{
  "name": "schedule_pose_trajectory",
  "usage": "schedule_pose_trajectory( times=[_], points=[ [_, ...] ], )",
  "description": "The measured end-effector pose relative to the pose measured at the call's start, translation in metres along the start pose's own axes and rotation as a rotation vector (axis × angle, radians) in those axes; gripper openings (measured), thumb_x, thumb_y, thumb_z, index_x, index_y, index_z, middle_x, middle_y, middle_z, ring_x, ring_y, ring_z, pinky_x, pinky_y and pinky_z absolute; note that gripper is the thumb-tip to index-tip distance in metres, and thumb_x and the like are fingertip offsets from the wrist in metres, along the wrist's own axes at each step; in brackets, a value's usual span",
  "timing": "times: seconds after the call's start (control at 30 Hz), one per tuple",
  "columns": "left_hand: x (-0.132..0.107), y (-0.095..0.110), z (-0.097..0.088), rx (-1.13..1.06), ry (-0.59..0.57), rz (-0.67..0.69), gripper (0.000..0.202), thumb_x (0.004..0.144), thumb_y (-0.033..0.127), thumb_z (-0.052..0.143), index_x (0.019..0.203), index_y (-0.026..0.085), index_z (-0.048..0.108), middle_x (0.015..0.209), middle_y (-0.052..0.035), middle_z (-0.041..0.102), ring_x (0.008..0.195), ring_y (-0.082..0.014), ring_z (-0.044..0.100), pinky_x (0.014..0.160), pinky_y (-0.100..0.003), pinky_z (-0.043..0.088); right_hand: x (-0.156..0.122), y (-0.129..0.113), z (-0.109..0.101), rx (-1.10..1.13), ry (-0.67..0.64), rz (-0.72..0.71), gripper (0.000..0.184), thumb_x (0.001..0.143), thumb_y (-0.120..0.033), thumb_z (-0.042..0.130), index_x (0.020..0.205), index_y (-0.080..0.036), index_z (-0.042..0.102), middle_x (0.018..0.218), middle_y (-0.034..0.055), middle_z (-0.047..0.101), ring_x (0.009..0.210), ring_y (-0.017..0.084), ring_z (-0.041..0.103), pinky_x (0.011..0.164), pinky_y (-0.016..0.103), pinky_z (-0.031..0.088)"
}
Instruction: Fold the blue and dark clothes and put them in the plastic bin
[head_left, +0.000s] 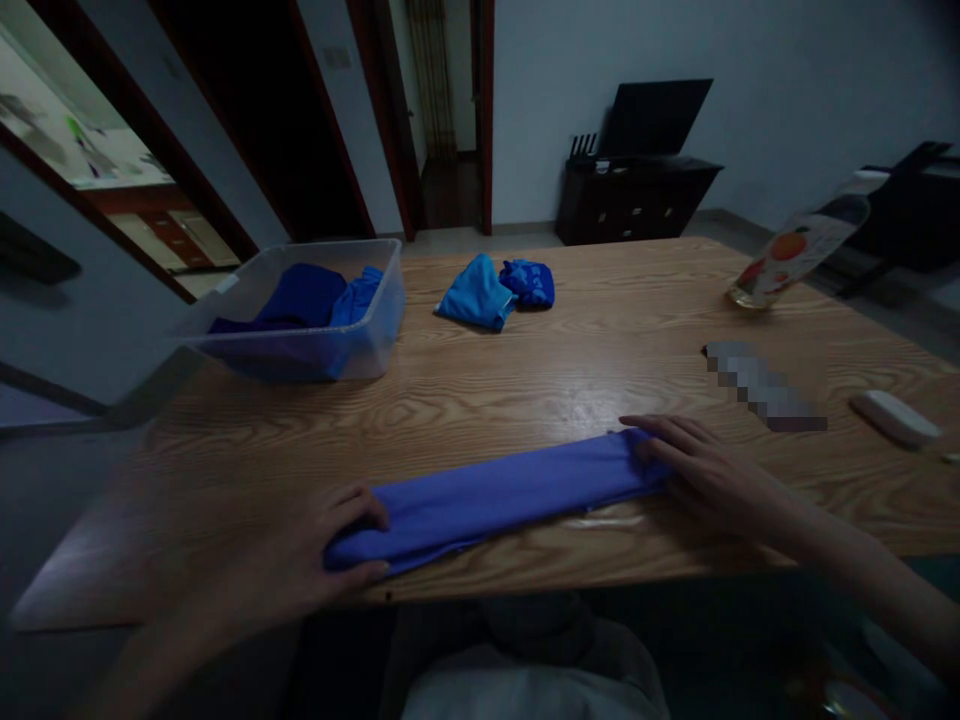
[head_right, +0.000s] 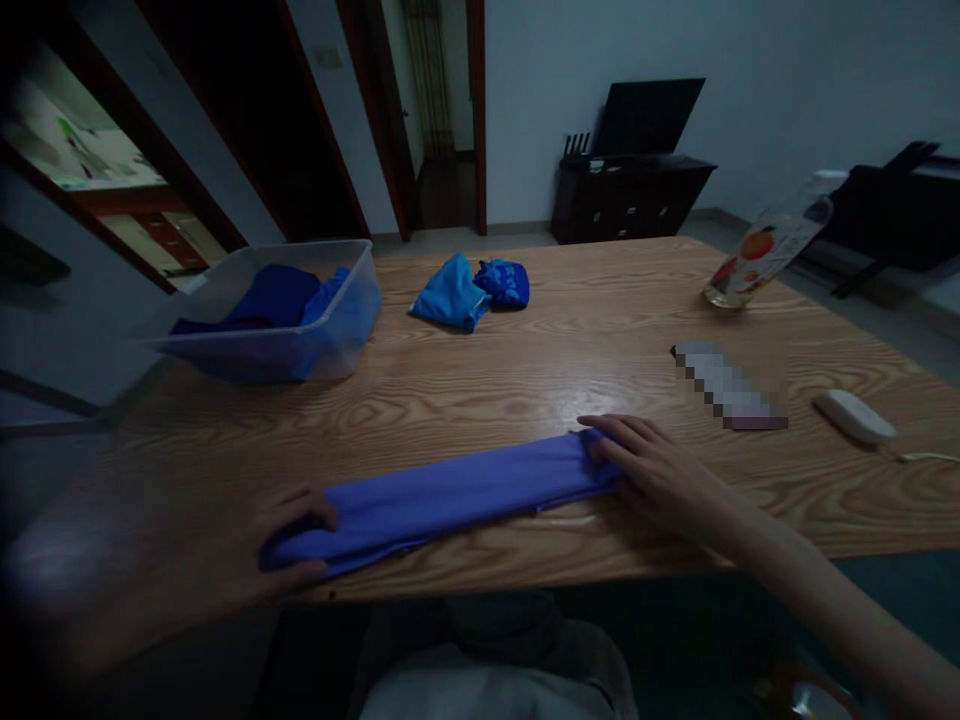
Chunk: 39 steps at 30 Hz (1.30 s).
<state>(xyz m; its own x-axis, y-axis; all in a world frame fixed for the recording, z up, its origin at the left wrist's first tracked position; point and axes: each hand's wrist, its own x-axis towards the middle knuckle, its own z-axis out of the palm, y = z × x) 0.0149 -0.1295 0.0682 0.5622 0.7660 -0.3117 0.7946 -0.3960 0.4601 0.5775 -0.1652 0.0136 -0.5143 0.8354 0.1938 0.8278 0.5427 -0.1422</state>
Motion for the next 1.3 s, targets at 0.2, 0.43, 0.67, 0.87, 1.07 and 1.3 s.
schedule_pose_trajectory(
  times=[0.2,0.43,0.67,0.87,1.07,1.3],
  points=[
    [0.027,0.003,-0.003,0.001,0.045,0.031,0.04,0.107,0.057,0.053,0.126,0.028,0.073,0.123,-0.009,0.072,0.112,-0.0284,0.069,0.1,-0.043,0.054,0.013,-0.003,-0.013,0.091,-0.042,0.021,0.032,0.106,-0.038,0.052,0.132,-0.029,0.068,0.144,0.0095,0.071,0.14,0.035,0.062,0.129,0.068,0.031],
    [0.057,0.014,-0.004,-0.045,-0.072,0.136,0.042,0.099,0.056,0.071,0.133,0.033,0.07,0.13,-0.0044,0.072,0.119,-0.028,0.067,0.103,-0.039,0.052,0.029,0.008,-0.022,0.236,-0.167,0.294,0.05,0.099,-0.064,0.064,0.128,-0.023,0.072,0.119,0.0132,0.077,0.107,0.034,0.074,0.09,0.047,0.061],
    [0.091,0.041,-0.003,0.044,0.02,0.217,0.036,0.108,0.049,0.059,0.137,0.03,0.07,0.132,-0.0062,0.072,0.123,-0.028,0.066,0.107,-0.042,0.052,0.05,0.049,-0.06,0.437,-0.083,0.413,0.052,0.096,-0.068,0.068,0.117,-0.021,0.075,0.109,0.0121,0.075,0.094,0.03,0.071,0.08,0.041,0.057],
    [0.102,0.053,0.008,0.244,0.275,0.394,0.041,0.109,0.034,0.059,0.15,0.033,0.062,0.153,-0.0078,0.06,0.143,-0.0301,0.052,0.123,-0.051,0.041,0.09,0.03,-0.112,0.347,0.32,0.53,0.057,0.091,-0.062,0.078,0.128,-0.019,0.069,0.112,0.0125,0.071,0.091,0.024,0.064,0.069,0.034,0.052],
    [0.078,0.055,0.006,-0.023,0.179,0.359,0.025,0.111,0.034,0.054,0.12,0.028,0.077,0.13,-0.0068,0.071,0.123,-0.0238,0.065,0.111,-0.04,0.052,0.153,-0.044,-0.122,0.388,0.359,0.222,0.051,0.094,-0.05,0.078,0.135,-0.023,0.062,0.119,0.0087,0.072,0.096,0.026,0.069,0.073,0.036,0.057],
    [0.053,0.032,0.016,-0.331,0.251,0.061,0.05,0.113,0.059,0.037,0.137,0.03,0.071,0.134,-0.0059,0.077,0.121,-0.0261,0.073,0.104,-0.041,0.06,0.204,-0.186,-0.063,0.11,0.201,-0.094,0.036,0.105,-0.026,0.052,0.14,-0.021,0.057,0.135,0.0123,0.068,0.105,0.031,0.073,0.08,0.044,0.062]
  ],
)
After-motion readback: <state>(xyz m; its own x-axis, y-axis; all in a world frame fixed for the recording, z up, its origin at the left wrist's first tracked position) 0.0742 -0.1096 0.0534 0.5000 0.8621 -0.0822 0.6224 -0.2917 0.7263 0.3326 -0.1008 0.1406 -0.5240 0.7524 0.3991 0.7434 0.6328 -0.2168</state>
